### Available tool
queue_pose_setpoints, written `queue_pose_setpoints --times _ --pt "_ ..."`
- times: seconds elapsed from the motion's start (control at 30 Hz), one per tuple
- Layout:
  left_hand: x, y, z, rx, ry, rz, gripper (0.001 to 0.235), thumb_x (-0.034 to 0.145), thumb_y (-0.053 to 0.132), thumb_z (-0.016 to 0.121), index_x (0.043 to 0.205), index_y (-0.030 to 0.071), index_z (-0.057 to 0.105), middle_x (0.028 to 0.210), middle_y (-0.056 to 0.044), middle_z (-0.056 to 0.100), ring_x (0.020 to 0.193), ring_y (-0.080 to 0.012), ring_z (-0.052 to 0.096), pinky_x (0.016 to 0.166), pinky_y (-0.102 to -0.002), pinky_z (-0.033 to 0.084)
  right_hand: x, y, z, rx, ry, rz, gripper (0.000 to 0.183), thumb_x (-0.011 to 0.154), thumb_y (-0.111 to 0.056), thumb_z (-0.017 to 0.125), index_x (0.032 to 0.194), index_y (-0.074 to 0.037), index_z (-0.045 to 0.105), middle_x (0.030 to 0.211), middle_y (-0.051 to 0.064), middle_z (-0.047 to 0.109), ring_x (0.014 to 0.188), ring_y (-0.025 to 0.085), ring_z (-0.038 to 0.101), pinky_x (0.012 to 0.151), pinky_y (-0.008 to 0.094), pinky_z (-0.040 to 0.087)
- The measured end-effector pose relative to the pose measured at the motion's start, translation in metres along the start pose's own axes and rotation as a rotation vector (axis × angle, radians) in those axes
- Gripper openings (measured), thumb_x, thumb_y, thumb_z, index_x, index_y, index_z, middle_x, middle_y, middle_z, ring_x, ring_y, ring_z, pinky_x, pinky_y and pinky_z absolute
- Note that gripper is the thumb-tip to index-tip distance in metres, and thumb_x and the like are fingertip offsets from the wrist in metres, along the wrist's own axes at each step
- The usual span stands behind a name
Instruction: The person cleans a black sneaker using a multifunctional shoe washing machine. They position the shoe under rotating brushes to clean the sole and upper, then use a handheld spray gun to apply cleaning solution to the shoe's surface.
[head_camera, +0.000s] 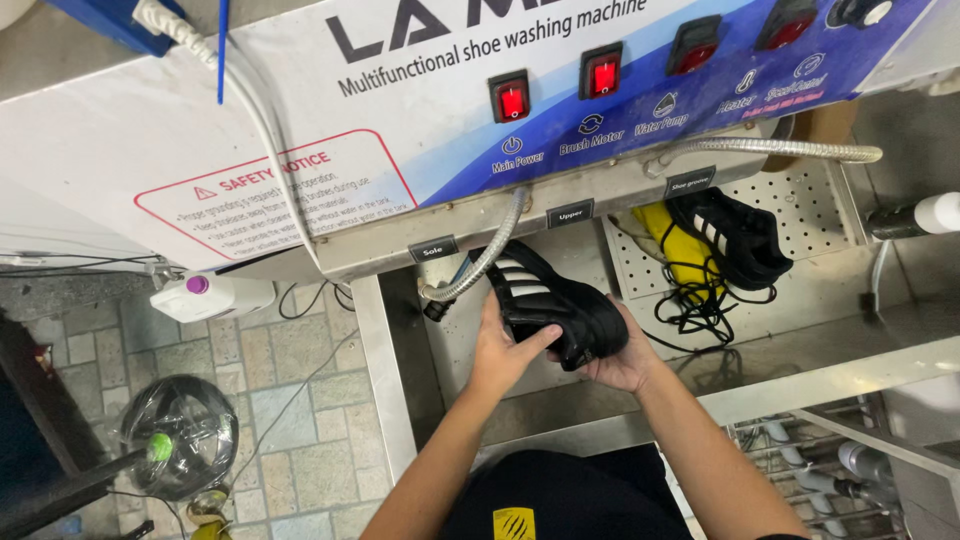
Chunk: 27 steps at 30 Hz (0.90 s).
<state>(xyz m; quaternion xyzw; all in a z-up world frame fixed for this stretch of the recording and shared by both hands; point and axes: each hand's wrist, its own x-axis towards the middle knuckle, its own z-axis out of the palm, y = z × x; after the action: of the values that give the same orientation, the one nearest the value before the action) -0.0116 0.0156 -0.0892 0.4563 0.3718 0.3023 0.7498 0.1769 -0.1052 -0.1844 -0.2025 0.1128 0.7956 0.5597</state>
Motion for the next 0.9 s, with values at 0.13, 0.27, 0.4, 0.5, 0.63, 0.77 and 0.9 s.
queue_pose_setpoints --times 0.13,0.27,0.4,0.5,0.63,0.77,0.9 --pt "-0.004 0.005 -0.015 0.342 -0.051 0.159 0.077 0.07 -0.007 0.078 0.141 -0.003 0.049 0.127 -0.013 0.06 0.12 -0.0253 0.06 0.101 -0.037 0.051 -0.009 -0.001 0.008 -0.096 0.005 0.004 0.078 0.1 -0.066 0.044 0.146 -0.004 0.05 0.132 0.023 0.063 0.111 0.051 0.063 0.086 0.049 0.058" --pt "-0.016 -0.015 -0.029 0.114 -0.035 0.068 0.082 0.07 -0.018 0.059 0.149 -0.002 0.045 0.137 -0.015 0.06 0.127 -0.0239 0.057 0.109 -0.034 0.044 -0.025 -0.007 0.028 -0.23 0.196 -0.086 0.09 0.079 -0.074 0.049 0.143 -0.012 0.045 0.133 0.016 0.063 0.117 0.044 0.063 0.089 0.061 0.057" --pt "-0.021 -0.002 -0.049 -0.022 -0.048 0.055 0.088 0.067 -0.02 0.045 0.152 0.002 0.042 0.142 -0.016 0.061 0.128 -0.0231 0.059 0.11 -0.032 0.044 -0.043 -0.019 0.039 -0.412 0.044 -0.372 0.105 0.074 -0.055 0.077 0.161 -0.015 0.033 0.151 0.008 0.053 0.131 0.027 0.057 0.104 0.05 0.052" --pt "-0.015 0.02 -0.062 -0.207 -0.065 -0.042 0.079 0.062 -0.019 0.039 0.138 -0.007 0.058 0.138 -0.018 0.065 0.128 -0.0258 0.06 0.109 -0.036 0.044 -0.047 -0.022 0.048 -0.665 0.147 -0.489 0.106 0.072 -0.039 0.088 0.159 -0.014 0.033 0.145 0.005 0.053 0.121 0.024 0.06 0.093 0.051 0.054" --pt "-0.015 0.042 -0.079 -0.25 0.021 0.015 0.065 0.066 -0.017 0.04 0.126 -0.008 0.066 0.129 -0.021 0.07 0.123 -0.028 0.064 0.11 -0.037 0.047 -0.047 -0.021 0.049 -0.619 0.105 -0.602 0.109 0.071 -0.043 0.092 0.159 -0.011 0.037 0.143 0.006 0.055 0.121 0.024 0.061 0.096 0.048 0.053" --pt "-0.015 0.053 -0.099 -0.331 0.163 0.018 0.05 0.076 -0.017 0.044 0.12 -0.008 0.066 0.121 -0.021 0.072 0.116 -0.0281 0.068 0.105 -0.037 0.051 -0.045 -0.024 0.042 -0.479 0.045 -0.654 0.114 0.068 -0.053 0.093 0.159 -0.014 0.037 0.144 0.005 0.056 0.127 0.025 0.059 0.103 0.046 0.052" --pt "-0.012 0.05 -0.112 -0.249 0.265 0.04 0.046 0.082 -0.02 0.054 0.124 -0.004 0.067 0.117 -0.014 0.072 0.107 -0.0197 0.065 0.096 -0.031 0.051 -0.042 -0.028 0.039 -0.417 -0.034 -0.667 0.114 0.068 -0.056 0.092 0.158 -0.014 0.037 0.146 0.006 0.056 0.131 0.026 0.057 0.105 0.047 0.05"
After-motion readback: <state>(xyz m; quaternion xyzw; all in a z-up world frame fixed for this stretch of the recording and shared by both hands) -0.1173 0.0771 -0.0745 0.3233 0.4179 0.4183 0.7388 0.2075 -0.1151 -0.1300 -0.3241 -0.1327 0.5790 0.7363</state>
